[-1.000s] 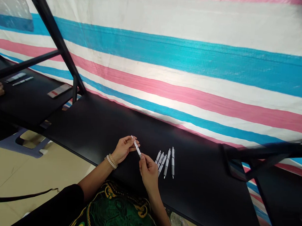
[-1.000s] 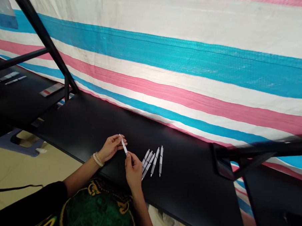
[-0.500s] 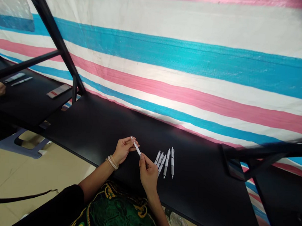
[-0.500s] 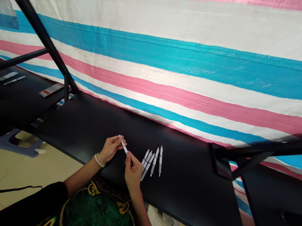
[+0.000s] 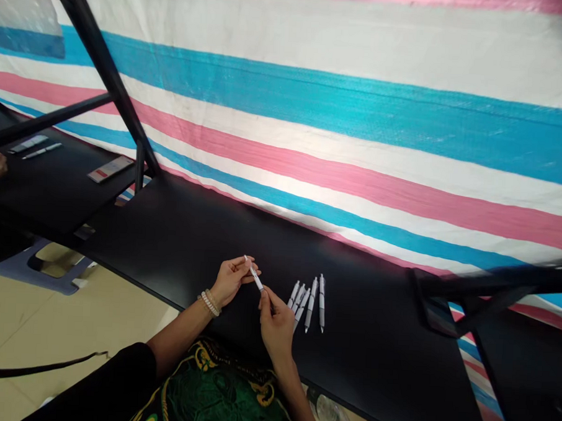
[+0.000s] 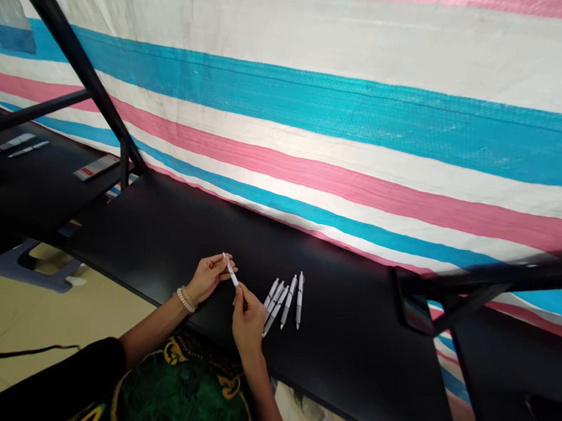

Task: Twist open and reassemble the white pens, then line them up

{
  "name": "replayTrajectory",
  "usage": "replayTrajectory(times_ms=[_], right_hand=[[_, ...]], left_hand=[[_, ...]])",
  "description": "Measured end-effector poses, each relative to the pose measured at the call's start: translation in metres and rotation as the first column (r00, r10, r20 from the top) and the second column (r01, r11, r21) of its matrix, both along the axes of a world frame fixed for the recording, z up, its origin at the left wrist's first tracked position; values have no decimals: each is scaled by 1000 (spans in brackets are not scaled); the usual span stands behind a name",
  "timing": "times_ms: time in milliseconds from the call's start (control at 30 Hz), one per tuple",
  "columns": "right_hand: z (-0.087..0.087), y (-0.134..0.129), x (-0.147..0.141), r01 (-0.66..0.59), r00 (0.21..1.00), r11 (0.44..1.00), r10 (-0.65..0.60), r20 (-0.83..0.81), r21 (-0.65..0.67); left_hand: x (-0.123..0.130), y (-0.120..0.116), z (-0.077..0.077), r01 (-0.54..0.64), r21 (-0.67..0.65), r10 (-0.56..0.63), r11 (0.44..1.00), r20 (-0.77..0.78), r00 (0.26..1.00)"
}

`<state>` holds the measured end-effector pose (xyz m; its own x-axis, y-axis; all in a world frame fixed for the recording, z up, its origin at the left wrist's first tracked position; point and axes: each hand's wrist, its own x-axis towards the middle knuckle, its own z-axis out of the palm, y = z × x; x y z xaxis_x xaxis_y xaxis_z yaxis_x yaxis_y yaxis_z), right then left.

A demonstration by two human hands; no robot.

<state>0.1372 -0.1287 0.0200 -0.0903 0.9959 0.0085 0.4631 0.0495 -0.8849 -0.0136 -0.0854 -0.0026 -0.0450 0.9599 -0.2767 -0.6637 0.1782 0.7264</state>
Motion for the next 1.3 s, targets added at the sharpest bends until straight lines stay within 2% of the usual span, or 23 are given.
replayTrajectory(times_ms=[167,267,367,500,567,667,800,933,1067,1167,1300], right_hand=[[-3,0,3,-2,999,1000,1,-52,-28],[-5,1,3,-6,999,1000,7,-52,8],[-6,2,2,20,998,993,-14,-55,120],[-4,5,1,47,998,951,-32,-53,305],[-3,6,1,71,997,953,-58,-52,296],[-3,6,2,85,995,976,-72,-75,198],[-4,5,3,71,995,963,-49,-90,261],[-3,4,3,92,988,973,-62,-145,210],[-2,5,4,80,993,956,-51,-110,284],[-2,4,4,107,990,966,-81,-118,235],[-3,3,3,94,995,934,-72,-75,346]], left_hand=[[-3,-1,0,20,33,-20,999,7,1000],[-3,-1,0,22,44,-22,999,0,1000],[-3,-1,-3,5,39,-5,999,0,1000],[-2,-1,-7,-25,11,25,1000,17,1000],[-2,0,-8,-42,4,42,999,17,999],[-2,1,-8,-62,-1,62,998,19,998],[-2,2,-7,-78,-21,79,997,34,996],[-2,2,-6,-85,-31,86,996,41,995],[-2,2,-6,-81,-29,83,996,47,995],[-1,2,-6,-85,-21,85,996,48,995],[-1,2,-6,-80,-9,80,997,41,996]])
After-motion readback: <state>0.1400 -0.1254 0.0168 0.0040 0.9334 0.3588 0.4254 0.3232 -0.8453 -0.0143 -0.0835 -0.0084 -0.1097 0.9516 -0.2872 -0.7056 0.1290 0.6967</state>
